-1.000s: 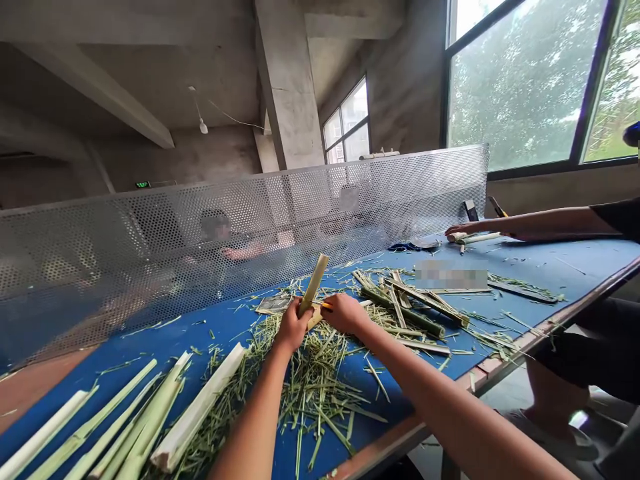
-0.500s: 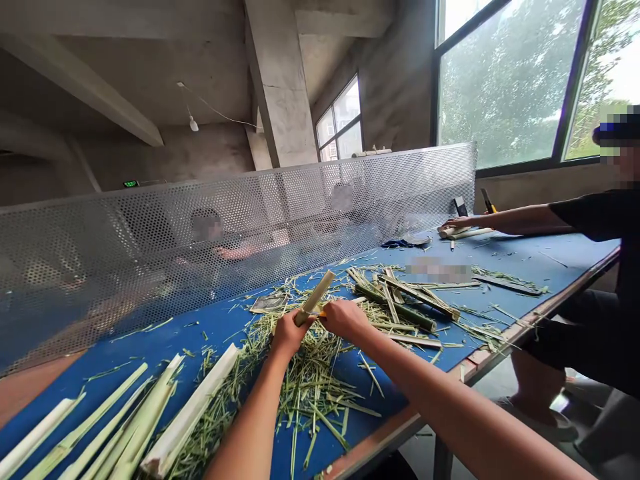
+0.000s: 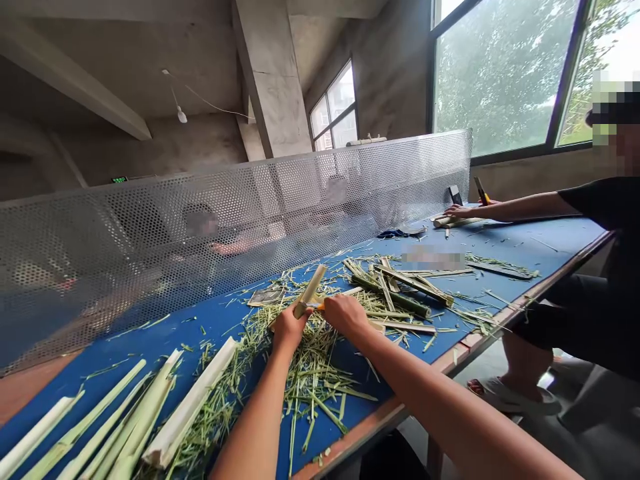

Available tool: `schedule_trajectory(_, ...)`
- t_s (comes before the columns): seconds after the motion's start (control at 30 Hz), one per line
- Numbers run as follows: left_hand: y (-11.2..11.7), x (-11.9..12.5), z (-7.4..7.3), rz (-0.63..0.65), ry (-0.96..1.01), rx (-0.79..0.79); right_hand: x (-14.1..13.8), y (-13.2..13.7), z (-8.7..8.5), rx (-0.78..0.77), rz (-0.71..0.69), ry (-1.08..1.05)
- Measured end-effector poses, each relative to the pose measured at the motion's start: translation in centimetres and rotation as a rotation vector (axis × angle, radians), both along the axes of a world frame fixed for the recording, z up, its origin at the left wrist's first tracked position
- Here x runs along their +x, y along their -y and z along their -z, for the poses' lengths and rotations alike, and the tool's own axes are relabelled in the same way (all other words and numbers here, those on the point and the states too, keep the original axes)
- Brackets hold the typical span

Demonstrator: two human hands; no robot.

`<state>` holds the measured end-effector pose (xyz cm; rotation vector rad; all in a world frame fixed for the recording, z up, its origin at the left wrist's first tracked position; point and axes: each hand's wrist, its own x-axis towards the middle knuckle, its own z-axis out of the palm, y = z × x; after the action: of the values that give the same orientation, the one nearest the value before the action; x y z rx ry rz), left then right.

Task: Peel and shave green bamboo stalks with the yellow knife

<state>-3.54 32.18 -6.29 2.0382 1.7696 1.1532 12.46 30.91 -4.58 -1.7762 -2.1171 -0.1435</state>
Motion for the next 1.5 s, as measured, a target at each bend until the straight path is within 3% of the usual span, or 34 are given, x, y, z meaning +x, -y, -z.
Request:
schedule_trajectory(0.17,-0.5,-0.6,0.4,-0.091,0.066,0.043,0.8,0.1,-0.2,0.057,0.009,-0.042)
schedule_trajectory(0.3,-0.4,-0.9,0.7,0.047,0.172,0.074,1.1,-0.1,0.0,0.087,-0.021,-0.188)
schedule_trajectory(0.5,-0.6,-0.7,1.4,0.175,0.335,-0.028,0.6,0.0,0.1,0.166,-0.117,-0.292)
schedule_trajectory(0.7,-0.7,-0.9,1.7,0.161,0.227,0.127,0.2,-0.1,0.4,0.018,-0.076,-0.096)
schedule_trajectory(0.87,-0.6,-0.7,1.8,0.149,0.157,0.19,-0.3,0.2,0.2,-0.046,-0.056,-0.053)
schedule_trajectory(1.1,-0.8,-0.4,2.0,0.056,0.133,0.179,-0.5,0.6,-0.2,-0.028,-0.034,-0.063)
schedule_trajectory(1.5,-0.2,-0.3,1.7,0.047,0.097,0.134,-0.2,0.3,0.3,-0.019,-0.035,-0.059)
